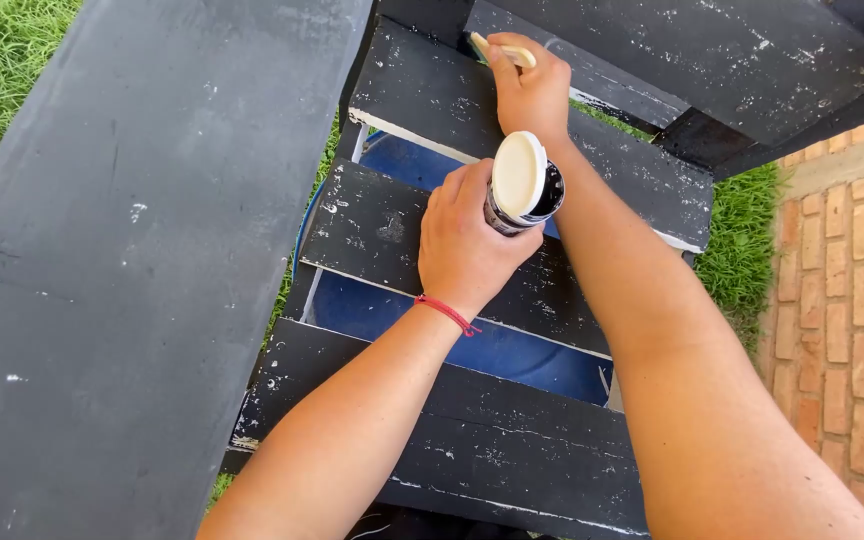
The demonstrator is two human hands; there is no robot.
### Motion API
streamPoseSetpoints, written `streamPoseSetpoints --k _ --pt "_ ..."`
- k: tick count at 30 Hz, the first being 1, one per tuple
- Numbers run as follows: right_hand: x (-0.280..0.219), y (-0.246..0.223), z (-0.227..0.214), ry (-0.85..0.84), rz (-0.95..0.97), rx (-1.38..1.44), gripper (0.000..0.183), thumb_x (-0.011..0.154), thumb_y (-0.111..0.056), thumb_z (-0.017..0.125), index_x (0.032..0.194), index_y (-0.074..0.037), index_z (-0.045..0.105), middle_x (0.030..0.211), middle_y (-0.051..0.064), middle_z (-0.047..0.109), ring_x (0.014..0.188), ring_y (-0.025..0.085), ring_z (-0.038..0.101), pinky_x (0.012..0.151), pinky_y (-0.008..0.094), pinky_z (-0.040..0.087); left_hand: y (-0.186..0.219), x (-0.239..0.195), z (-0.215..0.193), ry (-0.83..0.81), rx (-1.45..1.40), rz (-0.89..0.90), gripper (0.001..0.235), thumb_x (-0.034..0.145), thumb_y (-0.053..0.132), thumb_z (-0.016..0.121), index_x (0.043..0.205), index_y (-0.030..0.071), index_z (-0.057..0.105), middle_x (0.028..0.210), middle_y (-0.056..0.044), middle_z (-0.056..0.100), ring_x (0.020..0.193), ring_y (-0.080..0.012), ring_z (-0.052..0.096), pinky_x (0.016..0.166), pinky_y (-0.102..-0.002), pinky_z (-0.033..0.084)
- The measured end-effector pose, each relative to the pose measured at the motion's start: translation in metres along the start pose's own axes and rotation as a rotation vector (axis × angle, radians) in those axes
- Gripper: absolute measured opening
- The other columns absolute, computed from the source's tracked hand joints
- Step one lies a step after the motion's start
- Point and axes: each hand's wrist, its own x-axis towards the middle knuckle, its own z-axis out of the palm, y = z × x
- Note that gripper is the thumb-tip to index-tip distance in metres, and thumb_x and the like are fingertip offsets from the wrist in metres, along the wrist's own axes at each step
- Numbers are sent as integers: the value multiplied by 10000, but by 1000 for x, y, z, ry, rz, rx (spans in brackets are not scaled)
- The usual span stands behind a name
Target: Painting a black wooden chair with a brush and a small can of paint in an outdoor area.
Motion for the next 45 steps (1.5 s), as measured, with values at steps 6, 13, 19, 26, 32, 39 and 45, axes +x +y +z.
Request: streamPoseSetpoints --k 6,13,19,26,32,39,45 --pt "-4 10 -11 -21 -247 -30 160 990 -153 665 1092 -73 758 1074 102 756 950 238 709 788 356 570 0 0 -1 -6 13 -16 583 667 314 845 1134 93 575 1088 -80 656 1004 -288 626 840 -429 507" --pt "-26 2 -78 -144 -393 -54 117 1004 -40 697 1106 -4 744 1042 149 746 921 266 693 812 371 540 0 -1 -2 -5 4 -17 585 674 326 840 1140 95 574 1099 -80 650 1006 -285 619 850 -426 502" --pt "-43 -20 -138 -110 91 161 48 941 -83 748 980 -106 731 964 25 696 860 105 601 733 264 488 2 -1 -5 -19 -18 -4 558 689 313 865 1115 99 576 1077 -98 649 969 -298 628 798 -435 514" --pt "-16 -52 -129 -326 -95 -219 144 961 -115 670 1093 -60 676 963 52 662 800 173 585 679 333 461 0 -1 -3 -25 21 -19 615 699 346 877 1164 92 564 1131 -102 644 1019 -289 616 841 -424 522" --pt "26 -32 -66 -358 -207 -274 126 934 -174 747 981 -65 787 924 57 773 795 188 697 650 343 534 -1 -1 -3 3 -3 -15 600 673 316 852 1149 84 571 1108 -92 645 1010 -296 605 842 -432 496" --pt "27 -26 -16 -224 -108 -345 190 926 -259 617 943 -165 781 798 23 740 679 240 635 582 388 474 -4 0 1 44 -23 -15 542 640 273 801 1105 105 578 1064 -61 658 970 -297 613 803 -437 490" --pt "17 -20 -17 -241 -185 -323 165 951 -201 630 965 -117 772 917 46 767 756 266 679 678 399 514 -6 -2 0 22 -7 -25 608 647 321 852 1148 115 575 1112 -85 656 942 -316 621 801 -443 508"
